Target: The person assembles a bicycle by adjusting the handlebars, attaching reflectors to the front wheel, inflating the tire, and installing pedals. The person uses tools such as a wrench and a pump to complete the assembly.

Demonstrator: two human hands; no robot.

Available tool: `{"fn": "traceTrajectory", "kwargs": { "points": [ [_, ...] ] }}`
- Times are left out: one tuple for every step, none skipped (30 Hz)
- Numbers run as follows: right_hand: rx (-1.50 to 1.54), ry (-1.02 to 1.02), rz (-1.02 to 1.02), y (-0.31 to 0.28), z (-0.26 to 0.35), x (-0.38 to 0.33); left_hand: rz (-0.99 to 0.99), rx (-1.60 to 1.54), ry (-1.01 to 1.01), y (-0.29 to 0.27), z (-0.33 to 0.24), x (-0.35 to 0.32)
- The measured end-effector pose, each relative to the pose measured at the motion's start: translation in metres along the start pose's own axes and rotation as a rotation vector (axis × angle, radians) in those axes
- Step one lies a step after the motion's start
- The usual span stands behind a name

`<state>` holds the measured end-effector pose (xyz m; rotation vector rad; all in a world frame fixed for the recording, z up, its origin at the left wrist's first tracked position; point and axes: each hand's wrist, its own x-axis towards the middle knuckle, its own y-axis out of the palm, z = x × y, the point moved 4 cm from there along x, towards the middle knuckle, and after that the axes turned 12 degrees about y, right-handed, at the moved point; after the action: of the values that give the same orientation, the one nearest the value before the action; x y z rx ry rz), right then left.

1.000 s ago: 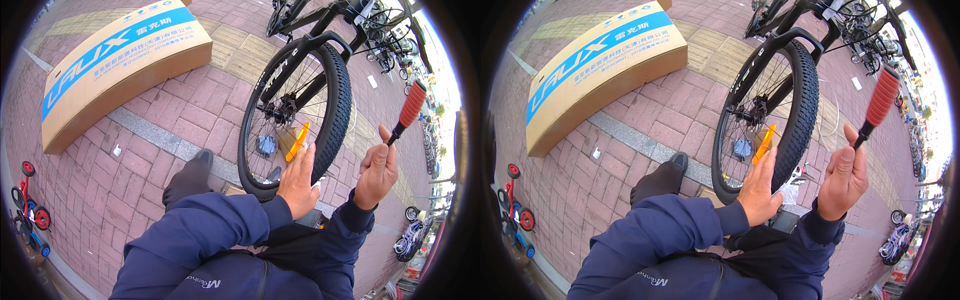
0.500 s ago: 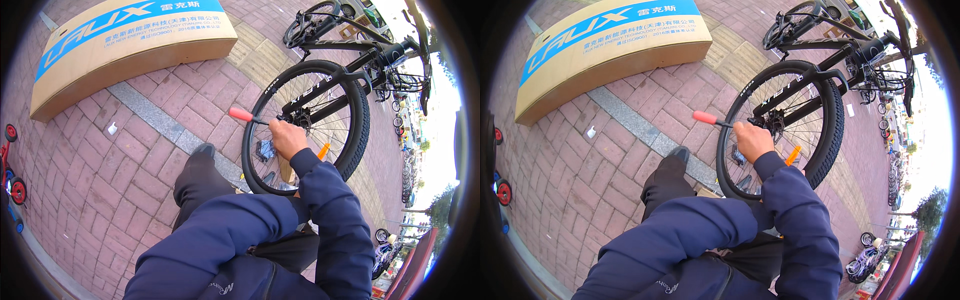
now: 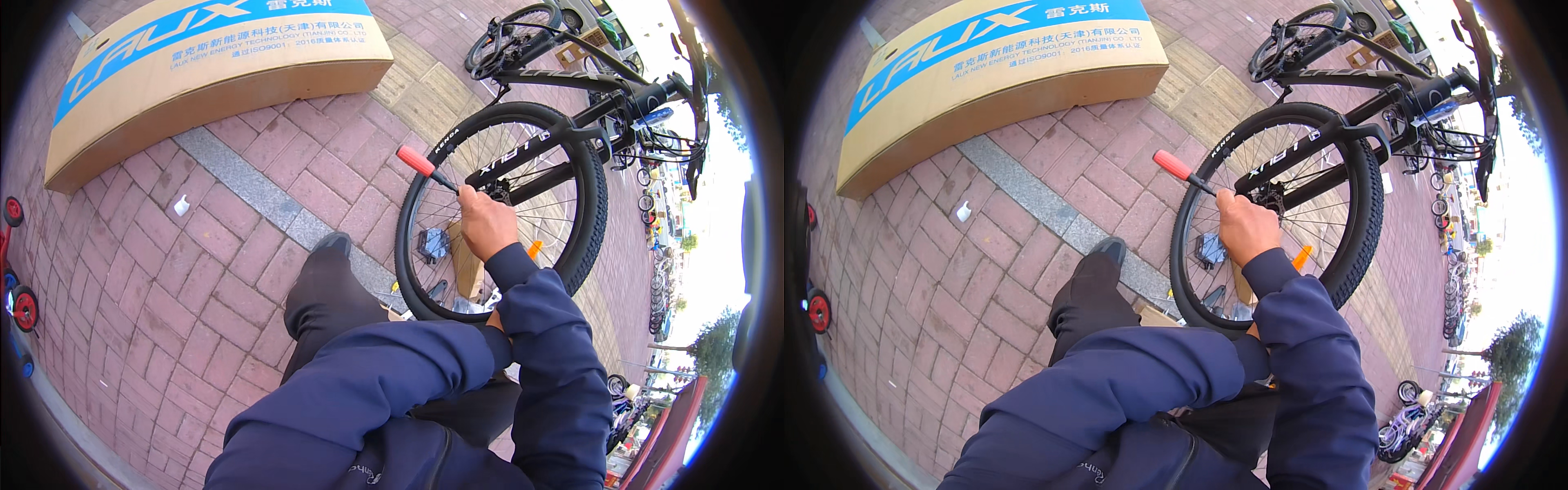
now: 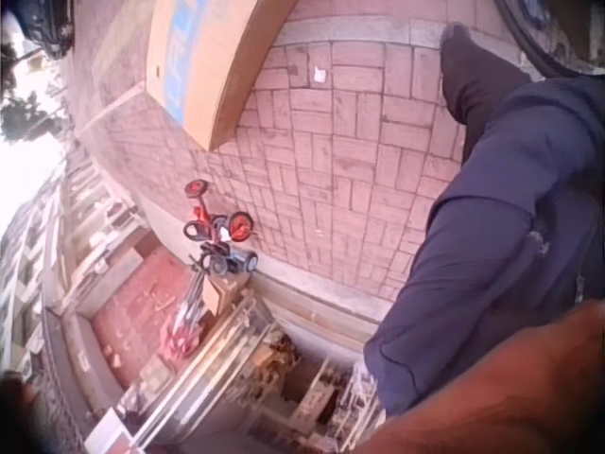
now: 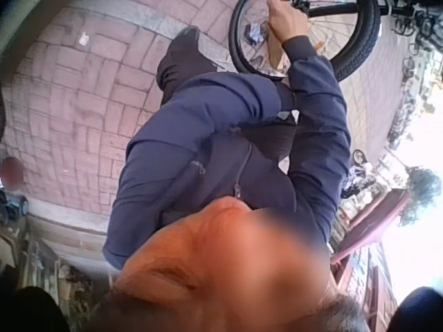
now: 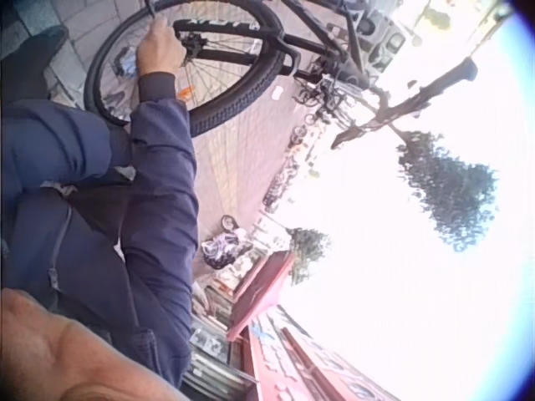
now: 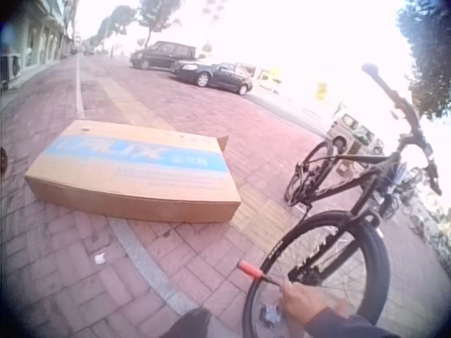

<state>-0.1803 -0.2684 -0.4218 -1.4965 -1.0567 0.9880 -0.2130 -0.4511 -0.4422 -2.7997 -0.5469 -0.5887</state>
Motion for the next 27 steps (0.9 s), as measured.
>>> {"fn": "traceTrajectory", "kwargs": {
  "points": [
    [-0.120,0.051,0.083,0.004,-0.002,0.002,0.006,0.011,0.004,0.000,0.000,-0.001],
    [-0.187,0.074,0.089,0.004,-0.002,0.000,0.009,0.019,0.003,0.001,0.001,-0.002],
    [-0.265,0.116,0.183,0.003,-0.005,-0.001,0.012,0.029,0.003,-0.001,0.001,-0.003],
    [-0.383,0.230,0.302,0.000,-0.010,0.000,0.017,0.042,0.003,-0.003,0.001,-0.002],
    [-0.301,0.264,0.197,-0.011,-0.007,-0.004,-0.029,-0.030,-0.029,-0.007,0.002,-0.001],
    [-0.165,0.210,0.080,-0.027,-0.003,-0.008,-0.017,0.044,-0.013,-0.012,0.002,0.001],
    [-0.011,0.142,-0.074,-0.049,-0.004,-0.018,-0.073,-0.006,-0.023,-0.018,0.000,0.002],
    [0.122,0.092,-0.239,-0.072,-0.008,-0.030,0.053,0.278,-0.029,-0.024,-0.001,0.008],
    [0.238,0.139,-0.400,-0.093,-0.019,-0.046,0.087,0.263,-0.129,-0.030,-0.001,0.013],
    [0.352,0.166,-0.579,-0.110,-0.032,-0.068,0.117,0.320,-0.128,-0.037,-0.006,0.017],
    [0.516,0.323,-0.628,-0.116,-0.052,-0.090,0.034,0.253,-0.173,-0.046,-0.011,0.021],
    [0.694,0.463,-0.671,-0.115,-0.075,-0.116,-0.109,0.140,-0.233,-0.056,-0.016,0.022],
    [0.831,0.604,-0.716,-0.108,-0.099,-0.142,-0.060,0.105,-0.232,-0.064,-0.017,0.025],
    [1.000,0.680,-0.770,-0.090,-0.119,-0.166,-0.018,0.088,-0.220,-0.070,-0.019,0.028],
    [1.079,0.858,-0.739,-0.059,-0.135,-0.191,-0.037,0.099,-0.176,-0.075,-0.023,0.028],
    [1.164,0.934,-0.731,-0.023,-0.145,-0.215,-0.034,0.080,-0.174,-0.078,-0.022,0.030],
    [1.204,1.092,-0.596,0.022,-0.150,-0.238,-0.024,0.068,-0.194,-0.080,-0.020,0.031],
    [1.241,1.192,-0.479,0.070,-0.151,-0.261,-0.021,0.052,-0.219,-0.080,-0.016,0.032],
    [1.274,1.291,-0.344,0.118,-0.149,-0.284,-0.014,0.040,-0.218,-0.079,-0.013,0.034],
    [1.292,1.428,-0.198,0.165,-0.144,-0.307,-0.003,0.002,-0.231,-0.077,-0.009,0.036],
    [1.094,1.386,-0.114,0.199,-0.138,-0.322,-0.013,0.013,-0.231,-0.077,-0.005,0.036],
    [0.873,1.450,0.024,0.227,-0.136,-0.339,-0.031,0.006,-0.225,-0.076,-0.003,0.036],
    [1.042,1.550,0.053,0.250,-0.134,-0.351,-0.032,-0.011,-0.218,-0.075,-0.001,0.037],
    [1.212,1.760,0.122,0.266,-0.128,-0.359,-0.037,-0.019,-0.219,-0.075,0.000,0.037],
    [0.456,1.499,0.266,0.257,-0.131,-0.350,-0.033,-0.114,-0.243,-0.073,0.002,0.037],
    [0.592,1.498,0.245,0.251,-0.131,-0.345,-0.023,-0.103,-0.236,-0.073,0.003,0.036],
    [0.681,1.415,0.003,0.233,-0.129,-0.333,-0.006,-0.065,-0.223,-0.074,0.003,0.036]
  ]
}}
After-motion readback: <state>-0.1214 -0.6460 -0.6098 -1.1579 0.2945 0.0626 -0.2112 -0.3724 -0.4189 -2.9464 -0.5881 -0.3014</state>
